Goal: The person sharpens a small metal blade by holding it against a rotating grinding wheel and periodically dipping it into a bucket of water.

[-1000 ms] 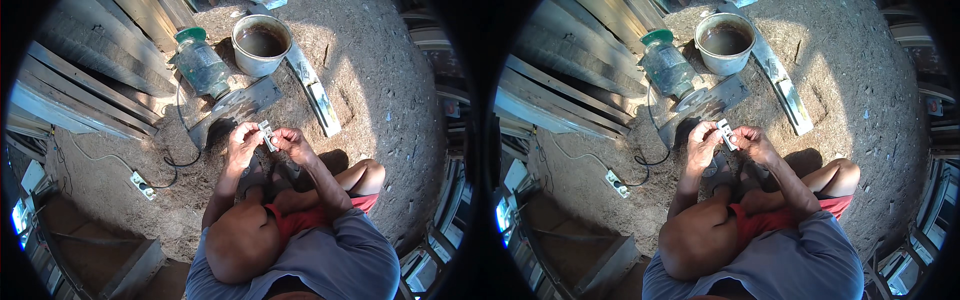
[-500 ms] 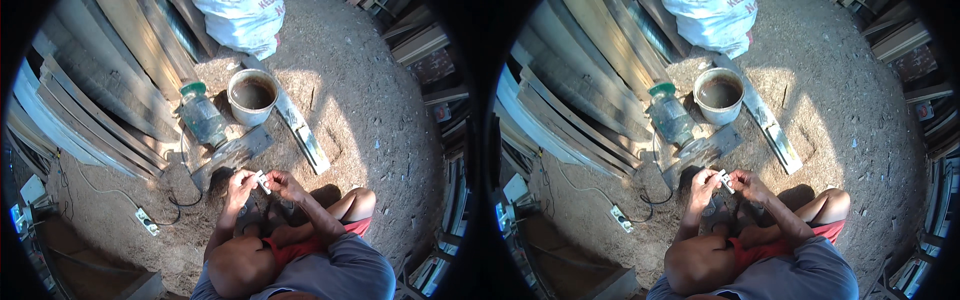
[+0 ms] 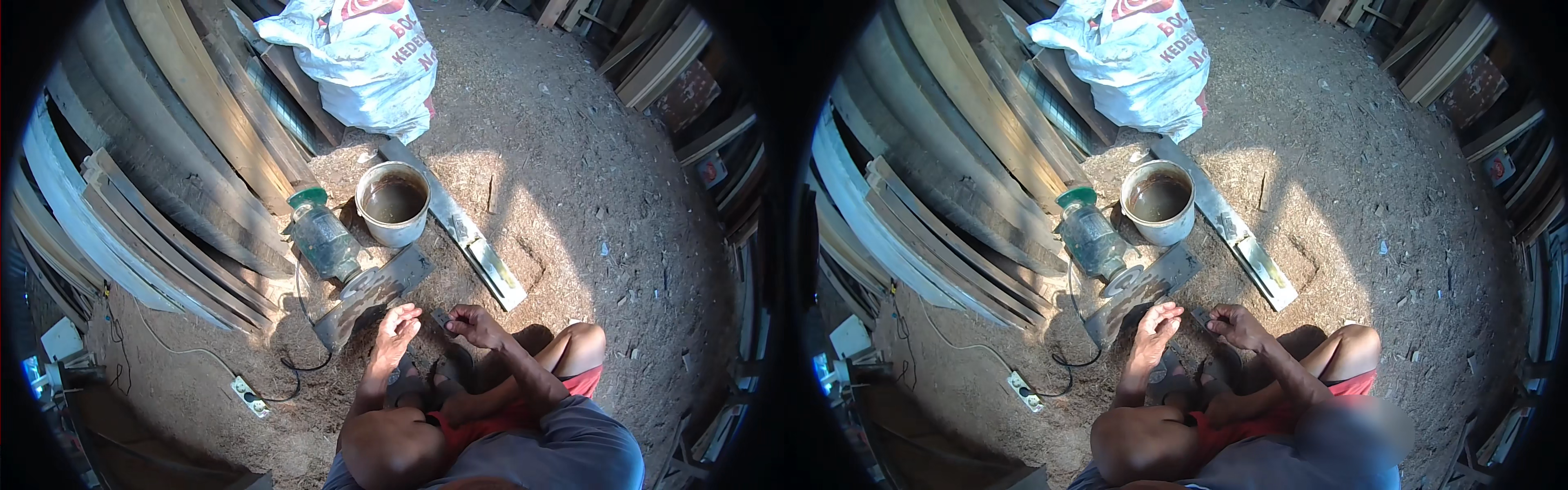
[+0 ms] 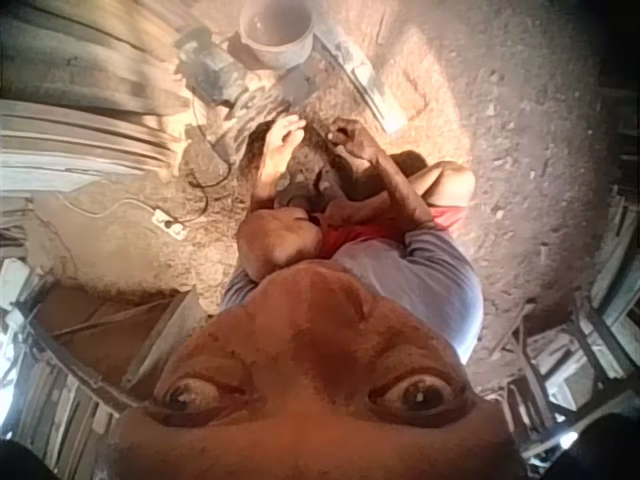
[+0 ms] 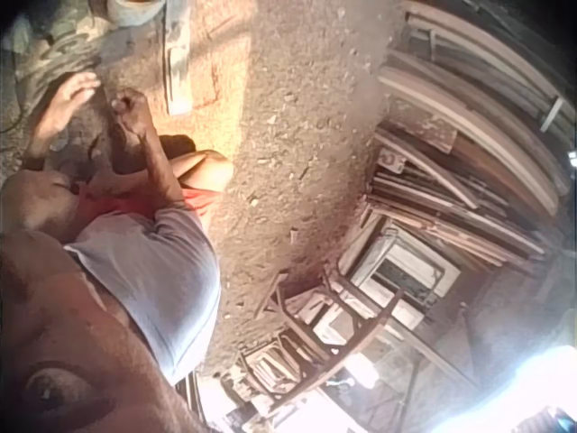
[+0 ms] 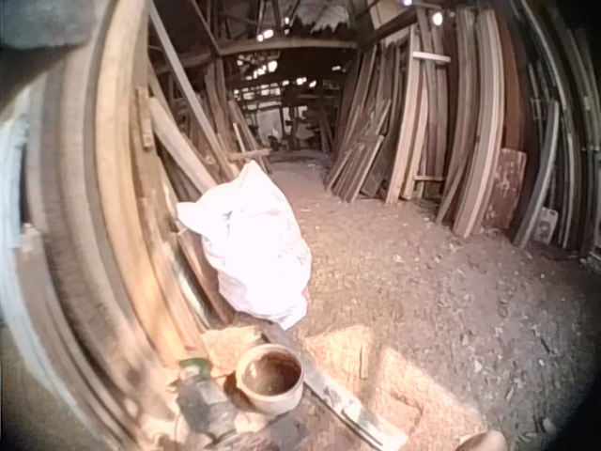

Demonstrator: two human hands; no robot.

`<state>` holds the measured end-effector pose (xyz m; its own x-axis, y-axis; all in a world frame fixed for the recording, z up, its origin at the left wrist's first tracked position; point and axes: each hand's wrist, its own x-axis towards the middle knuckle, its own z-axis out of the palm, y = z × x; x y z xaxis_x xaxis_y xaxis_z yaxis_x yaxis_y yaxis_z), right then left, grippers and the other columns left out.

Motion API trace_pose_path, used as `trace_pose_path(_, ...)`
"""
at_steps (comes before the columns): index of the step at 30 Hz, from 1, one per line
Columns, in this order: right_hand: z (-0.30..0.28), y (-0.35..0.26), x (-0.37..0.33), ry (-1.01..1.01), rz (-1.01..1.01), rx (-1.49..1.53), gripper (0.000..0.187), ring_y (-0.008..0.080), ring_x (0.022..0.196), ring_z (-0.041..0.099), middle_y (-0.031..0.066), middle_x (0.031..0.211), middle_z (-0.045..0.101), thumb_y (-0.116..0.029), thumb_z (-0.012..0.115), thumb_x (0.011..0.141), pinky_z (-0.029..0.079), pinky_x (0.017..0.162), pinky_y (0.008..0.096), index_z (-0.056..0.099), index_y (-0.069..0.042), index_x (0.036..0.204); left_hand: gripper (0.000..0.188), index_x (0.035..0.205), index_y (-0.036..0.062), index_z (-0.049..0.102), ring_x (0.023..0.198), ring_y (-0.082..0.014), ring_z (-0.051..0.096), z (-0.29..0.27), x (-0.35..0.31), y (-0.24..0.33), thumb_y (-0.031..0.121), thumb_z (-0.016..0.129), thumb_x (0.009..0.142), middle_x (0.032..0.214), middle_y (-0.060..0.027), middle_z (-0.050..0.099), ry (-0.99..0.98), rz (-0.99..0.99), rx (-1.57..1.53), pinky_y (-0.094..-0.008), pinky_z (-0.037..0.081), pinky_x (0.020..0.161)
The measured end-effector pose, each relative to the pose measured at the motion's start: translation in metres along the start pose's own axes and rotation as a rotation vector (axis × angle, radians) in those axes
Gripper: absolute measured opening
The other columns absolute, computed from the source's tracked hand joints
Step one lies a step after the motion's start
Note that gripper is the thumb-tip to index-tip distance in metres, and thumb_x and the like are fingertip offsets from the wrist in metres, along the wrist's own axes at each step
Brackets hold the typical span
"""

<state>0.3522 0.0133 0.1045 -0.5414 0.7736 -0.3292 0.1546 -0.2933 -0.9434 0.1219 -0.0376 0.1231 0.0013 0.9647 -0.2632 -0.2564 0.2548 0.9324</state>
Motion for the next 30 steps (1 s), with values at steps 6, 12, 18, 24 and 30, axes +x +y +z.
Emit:
trace_pose_path(6,0.016,-0.004,0.005,-0.015,-0.012,-0.07,0.004,0.0055,0.073,0.049,-0.0032,0.078,0.058,-0.006,0.066,0.092,0.042,0.066,0.0242,0.063,-0.002,0.092,0.044,0.129,-0.0019,0.05,0.106,-0.0196,0.06,-0.001,0.001,-0.002,0.019,0.065,0.094,0.118,-0.015,0.063,-0.042,-0.058,-0.117,-0.0308,0.047,0.091)
trace_pose_path(12,0.01,0.001,0.006,-0.016,0.055,-0.072,0.004,0.0062,0.075,0.051,-0.0025,0.078,0.059,-0.006,0.065,0.093,0.043,0.067,0.0249,0.064,-0.002,0.093,0.042,0.124,-0.0028,0.054,0.101,-0.0201,0.064,0.001,0.0,-0.001,0.025,0.065,0.094,0.114,-0.0138,0.066,-0.021,-0.06,-0.118,-0.0313,0.048,0.089)
trace_pose_path(18,0.01,0.009,0.006,-0.005,0.033,-0.048,0.005,0.0083,0.068,0.049,-0.0012,0.073,0.058,-0.008,0.063,0.093,0.042,0.062,0.0274,0.061,-0.004,0.092,0.043,0.124,-0.0029,0.055,0.1,-0.0186,0.064,-0.003,0.002,-0.009,0.027,0.065,0.094,0.111,-0.0154,0.067,-0.019,-0.056,-0.12,-0.03,0.048,0.089)
trace_pose_path(24,-0.006,0.01,0.0,0.076,0.017,-0.214,0.006,0.0099,0.069,0.053,0.0016,0.076,0.06,-0.009,0.063,0.093,0.045,0.063,0.0297,0.062,-0.003,0.091,0.043,0.124,-0.0021,0.054,0.101,-0.0188,0.064,0.002,0.003,-0.009,0.025,0.066,0.094,0.112,-0.0149,0.067,-0.051,-0.093,-0.145,-0.0304,0.047,0.089)
trace_pose_path(30,-0.035,-0.026,0.011,0.233,-0.037,0.008,0.011,0.0098,0.073,0.055,0.0003,0.078,0.061,-0.012,0.064,0.094,0.047,0.068,0.0275,0.061,-0.002,0.092,0.043,0.125,0.0001,0.054,0.089,-0.0132,0.062,-0.018,-0.003,-0.016,0.016,0.072,0.089,0.1,-0.0078,0.066,-0.028,-0.041,-0.075,-0.0266,0.049,0.08)
